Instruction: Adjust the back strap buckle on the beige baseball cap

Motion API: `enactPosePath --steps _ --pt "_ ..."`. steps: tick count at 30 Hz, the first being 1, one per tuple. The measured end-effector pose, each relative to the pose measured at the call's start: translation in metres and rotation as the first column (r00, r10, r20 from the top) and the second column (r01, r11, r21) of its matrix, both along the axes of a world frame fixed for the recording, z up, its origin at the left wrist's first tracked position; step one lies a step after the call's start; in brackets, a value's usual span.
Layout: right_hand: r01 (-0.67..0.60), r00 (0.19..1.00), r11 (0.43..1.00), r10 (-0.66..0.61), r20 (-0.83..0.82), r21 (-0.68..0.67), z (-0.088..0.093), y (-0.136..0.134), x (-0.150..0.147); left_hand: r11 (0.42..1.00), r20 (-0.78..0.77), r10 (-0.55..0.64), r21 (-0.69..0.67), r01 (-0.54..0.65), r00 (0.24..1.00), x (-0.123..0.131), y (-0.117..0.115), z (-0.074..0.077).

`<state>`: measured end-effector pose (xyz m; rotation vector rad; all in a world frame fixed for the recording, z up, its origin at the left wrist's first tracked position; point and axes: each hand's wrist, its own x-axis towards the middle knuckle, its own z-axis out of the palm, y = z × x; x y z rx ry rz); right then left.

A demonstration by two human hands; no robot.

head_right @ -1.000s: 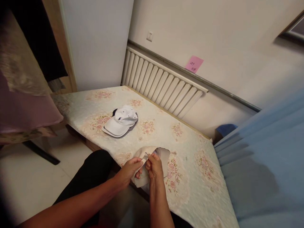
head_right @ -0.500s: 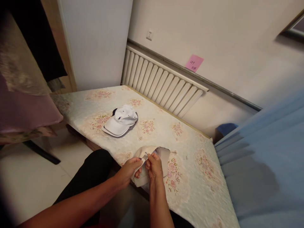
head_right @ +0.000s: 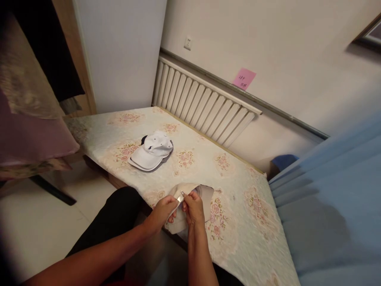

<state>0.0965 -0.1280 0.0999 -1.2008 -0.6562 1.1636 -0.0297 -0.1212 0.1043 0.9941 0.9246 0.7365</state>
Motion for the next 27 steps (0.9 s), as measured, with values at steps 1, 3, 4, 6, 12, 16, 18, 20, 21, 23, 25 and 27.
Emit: enactPosePath --steps 1,3,4,6,12,16,18,20,21,23,25,27 --pt "-0.006 1.0 1.0 0.006 -0.001 0.0 0.0 0.0 0.0 1.0 -0.006 0.001 0.0 -0.001 1.0 0.0 0.0 0.001" --pt "-0.017 1.0 1.0 0.017 -0.008 0.003 0.001 -0.001 0.0 1.0 0.005 0.001 0.006 -0.001 1.0 -0.001 0.001 0.002" --pt "-0.022 1.0 1.0 0.022 -0.014 0.003 0.001 -0.001 0.0 1.0 0.009 0.0 0.011 0.0 1.0 -0.001 0.001 0.001" --pt "-0.028 0.999 1.0 0.028 -0.025 0.003 0.002 -0.001 0.0 1.0 0.013 -0.003 0.018 0.003 1.0 -0.001 0.001 -0.001" --pt "-0.031 0.999 1.0 0.031 -0.039 0.0 -0.001 -0.001 0.001 1.0 0.041 -0.002 -0.007 0.003 0.999 -0.001 0.001 -0.009" --pt "-0.024 0.999 1.0 0.024 -0.026 0.002 -0.003 -0.001 0.001 0.999 0.102 -0.002 -0.035 0.006 0.995 -0.001 0.001 -0.011" --pt "-0.021 1.0 1.0 0.021 -0.017 0.005 -0.003 -0.001 0.001 1.0 0.125 -0.001 -0.031 0.005 0.992 -0.001 0.0 -0.011" --pt "-0.019 1.0 1.0 0.019 -0.008 0.008 -0.004 -0.001 0.001 1.0 0.129 0.002 -0.008 -0.001 0.992 -0.002 0.0 -0.011" --pt "-0.019 1.0 1.0 0.019 -0.004 0.009 -0.005 -0.001 0.001 1.0 0.122 0.005 0.005 -0.006 0.992 -0.002 0.0 -0.011" --pt "-0.021 1.0 1.0 0.021 0.004 0.012 -0.006 -0.001 0.0 1.0 0.096 0.013 0.015 -0.015 0.995 -0.001 0.001 -0.013" --pt "-0.022 1.0 1.0 0.022 0.013 0.013 -0.007 -0.001 0.0 1.0 0.084 0.022 -0.002 -0.022 0.996 -0.001 0.002 -0.014" --pt "-0.022 1.0 1.0 0.021 0.022 0.015 -0.007 -0.002 -0.001 0.999 0.089 0.027 -0.039 -0.024 0.996 -0.001 0.002 -0.014"
